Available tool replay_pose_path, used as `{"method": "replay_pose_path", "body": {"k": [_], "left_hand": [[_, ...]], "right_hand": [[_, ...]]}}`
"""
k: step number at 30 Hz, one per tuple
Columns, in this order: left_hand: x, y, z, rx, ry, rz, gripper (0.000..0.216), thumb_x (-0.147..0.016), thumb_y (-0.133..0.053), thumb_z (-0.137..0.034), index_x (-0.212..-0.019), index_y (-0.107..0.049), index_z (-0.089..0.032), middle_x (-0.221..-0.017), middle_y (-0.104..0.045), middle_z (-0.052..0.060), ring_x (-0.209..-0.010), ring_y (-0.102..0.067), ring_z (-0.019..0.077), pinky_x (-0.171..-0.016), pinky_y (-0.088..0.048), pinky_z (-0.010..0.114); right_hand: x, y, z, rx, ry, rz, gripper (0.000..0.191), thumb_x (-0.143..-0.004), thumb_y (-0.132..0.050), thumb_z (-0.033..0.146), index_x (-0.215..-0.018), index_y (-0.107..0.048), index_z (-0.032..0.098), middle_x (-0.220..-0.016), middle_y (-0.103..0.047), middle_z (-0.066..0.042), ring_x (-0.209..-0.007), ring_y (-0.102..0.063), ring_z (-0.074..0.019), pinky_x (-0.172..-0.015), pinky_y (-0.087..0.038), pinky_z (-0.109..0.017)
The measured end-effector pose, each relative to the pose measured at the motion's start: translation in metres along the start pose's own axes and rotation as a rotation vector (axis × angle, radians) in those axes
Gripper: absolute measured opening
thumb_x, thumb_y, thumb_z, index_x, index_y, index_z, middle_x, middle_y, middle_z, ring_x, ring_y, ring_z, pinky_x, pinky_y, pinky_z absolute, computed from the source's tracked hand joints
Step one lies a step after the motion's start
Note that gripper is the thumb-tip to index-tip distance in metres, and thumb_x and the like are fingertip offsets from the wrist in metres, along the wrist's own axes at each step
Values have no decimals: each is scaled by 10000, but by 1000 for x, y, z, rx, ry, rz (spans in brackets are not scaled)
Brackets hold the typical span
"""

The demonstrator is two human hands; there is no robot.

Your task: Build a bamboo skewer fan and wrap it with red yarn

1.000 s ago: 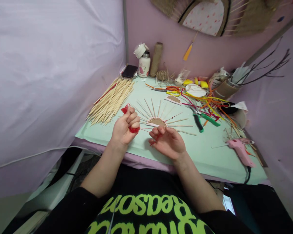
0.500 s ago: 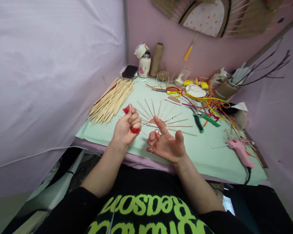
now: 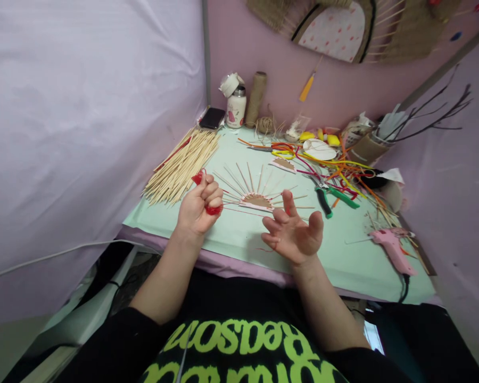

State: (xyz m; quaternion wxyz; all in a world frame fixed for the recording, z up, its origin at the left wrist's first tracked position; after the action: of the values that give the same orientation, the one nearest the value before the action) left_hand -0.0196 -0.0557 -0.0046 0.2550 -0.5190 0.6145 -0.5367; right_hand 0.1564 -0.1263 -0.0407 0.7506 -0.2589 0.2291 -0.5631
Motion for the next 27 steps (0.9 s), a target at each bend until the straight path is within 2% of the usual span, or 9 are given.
{"method": "replay_pose_path", "body": {"k": [3,5,8,11,13,16,20,24,27], "left_hand": [[0,-1,-2,-5,-9,-5,472,-1052,-259,-264,-669,-505,-137,-463,-208,-87,-375,-162,48,-333,-130,144],[0,0,-4,-7,-14,-6,472,-1052,-261,-265,-666,-501,-138,-463,-208,-86,-377,-161,49,-333,-133,144],[-2,2,-7,-5,-29,-5,463,-1051,-262,-259,-675,-504,-138,-472,-206,-86,-377,-170,48,-335,-138,142],[-2,6,-12,-8,-46,-16,449,-1050,-270,-255,-685,-503,-139,-485,-193,-87,-376,-174,48,-334,-138,142],[-2,7,-16,-12,-58,-20,445,-1050,-272,-253,-685,-500,-139,-488,-185,-88,-376,-176,48,-332,-141,139],[-1,8,-21,-10,-84,-24,453,-1051,-254,-239,-681,-496,-138,-481,-178,-90,-373,-176,47,-329,-146,131],[0,6,-25,-15,-108,-43,454,-1052,-241,-221,-678,-485,-141,-468,-179,-91,-372,-158,47,-326,-139,127],[0,5,-31,-38,-135,-55,442,-1051,-249,-222,-678,-475,-145,-476,-186,-87,-378,-158,47,-331,-140,124],[1,5,-38,-47,-174,-45,439,-1051,-258,-239,-681,-475,-146,-484,-188,-87,-377,-172,44,-331,-148,122]], "right_hand": [[1,-2,7,-36,-3,-46,656,-725,-593,716,-1329,-500,478,-762,-499,22,-626,-337,-144,-510,-326,-220],[2,-1,10,-66,8,-69,666,-714,-654,659,-1332,-513,455,-758,-500,30,-614,-336,-134,-488,-321,-205],[2,6,15,-128,48,-136,435,-722,-741,495,-1128,-660,357,-733,-490,37,-599,-357,-111,-468,-353,-187],[3,15,18,-247,84,-189,123,-771,-748,284,-872,-680,268,-689,-474,51,-577,-396,-73,-487,-419,-139],[5,21,20,-340,81,-193,102,-801,-721,211,-880,-665,245,-673,-473,66,-542,-398,-43,-461,-417,-82],[8,26,24,-402,65,-191,127,-840,-677,175,-953,-656,228,-659,-474,83,-478,-358,-18,-377,-344,-19],[11,32,29,-253,19,-264,83,-810,-709,182,-878,-667,206,-643,-474,75,-484,-357,-14,-370,-332,-14],[16,43,38,69,-32,-384,187,-688,-807,241,-829,-701,179,-603,-493,59,-469,-341,-19,-345,-278,-71],[29,55,53,307,9,-478,214,-657,-817,267,-827,-715,185,-573,-509,48,-460,-350,-28,-375,-279,-119]]}}
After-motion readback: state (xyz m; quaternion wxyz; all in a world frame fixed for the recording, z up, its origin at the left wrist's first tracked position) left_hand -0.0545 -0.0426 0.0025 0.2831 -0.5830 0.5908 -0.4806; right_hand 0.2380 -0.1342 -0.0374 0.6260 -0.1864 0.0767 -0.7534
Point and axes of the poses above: each hand's wrist, its own x-axis away from the middle knuckle, its own y-axis out of the back of the hand, z = x × y, the point moved 5 cm from there along -x, towards the middle knuckle
